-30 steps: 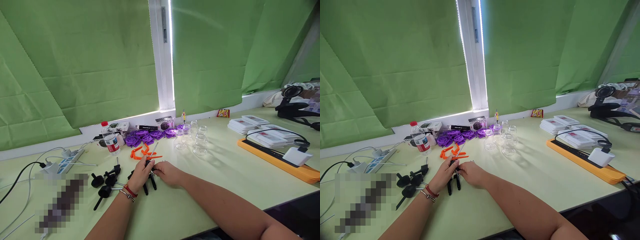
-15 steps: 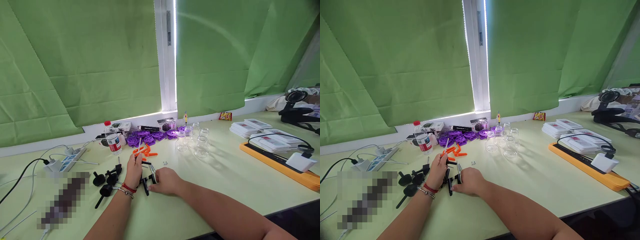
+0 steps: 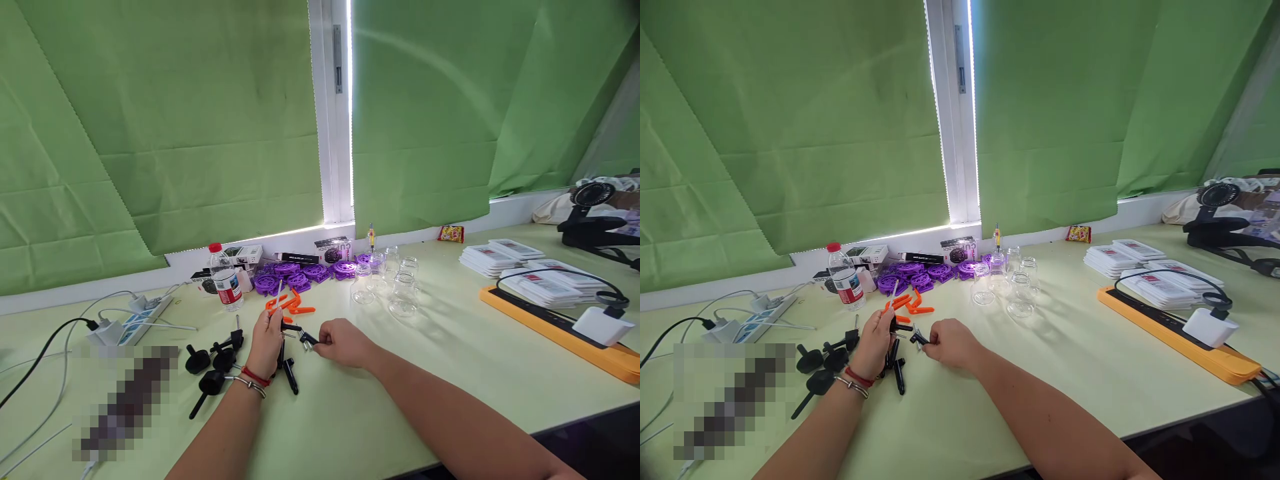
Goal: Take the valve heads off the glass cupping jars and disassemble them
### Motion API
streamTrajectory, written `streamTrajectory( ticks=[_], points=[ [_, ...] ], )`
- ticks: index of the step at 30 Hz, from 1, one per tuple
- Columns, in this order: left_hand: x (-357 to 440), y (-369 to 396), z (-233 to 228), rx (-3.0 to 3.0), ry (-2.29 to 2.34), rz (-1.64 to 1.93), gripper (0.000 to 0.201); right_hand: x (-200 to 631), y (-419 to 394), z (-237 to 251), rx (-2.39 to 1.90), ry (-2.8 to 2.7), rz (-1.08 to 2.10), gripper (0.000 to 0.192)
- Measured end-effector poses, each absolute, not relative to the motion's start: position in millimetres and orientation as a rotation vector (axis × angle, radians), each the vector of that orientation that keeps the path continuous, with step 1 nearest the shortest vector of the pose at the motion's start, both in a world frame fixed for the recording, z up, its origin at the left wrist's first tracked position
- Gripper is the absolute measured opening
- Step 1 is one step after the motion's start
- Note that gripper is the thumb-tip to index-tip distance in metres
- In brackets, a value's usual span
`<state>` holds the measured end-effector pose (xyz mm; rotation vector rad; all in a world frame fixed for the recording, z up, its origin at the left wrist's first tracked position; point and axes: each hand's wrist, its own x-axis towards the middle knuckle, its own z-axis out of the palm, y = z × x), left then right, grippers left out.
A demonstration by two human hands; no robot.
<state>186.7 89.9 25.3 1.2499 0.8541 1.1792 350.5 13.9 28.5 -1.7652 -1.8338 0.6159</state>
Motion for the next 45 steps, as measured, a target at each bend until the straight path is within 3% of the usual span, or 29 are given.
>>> streamTrajectory(
  ticks=[5, 23, 32, 45],
  points=[
    [189.7, 87.8, 27.8, 1.202, 1.046, 1.147, 0.023, 362.3, 14.9, 36.3, -1.733, -1.848, 0.564, 0.016],
    [190.4, 85.5, 26.0, 1.356, 1.011, 0.999, 0.029, 363.4, 18.6, 29.9, -1.579, -1.969, 0.419, 0.004],
    [190.1, 85.5, 25.4, 1.298, 0.860, 0.955, 0.030, 364.5, 18.5, 27.5, -1.452, -2.137, 0.342, 0.016],
    [185.1, 87.8, 21.3, 1.319, 0.784, 0.879, 0.038, 364.9, 21.5, 21.5, -1.513, -1.981, 0.555, 0.016]
  ],
)
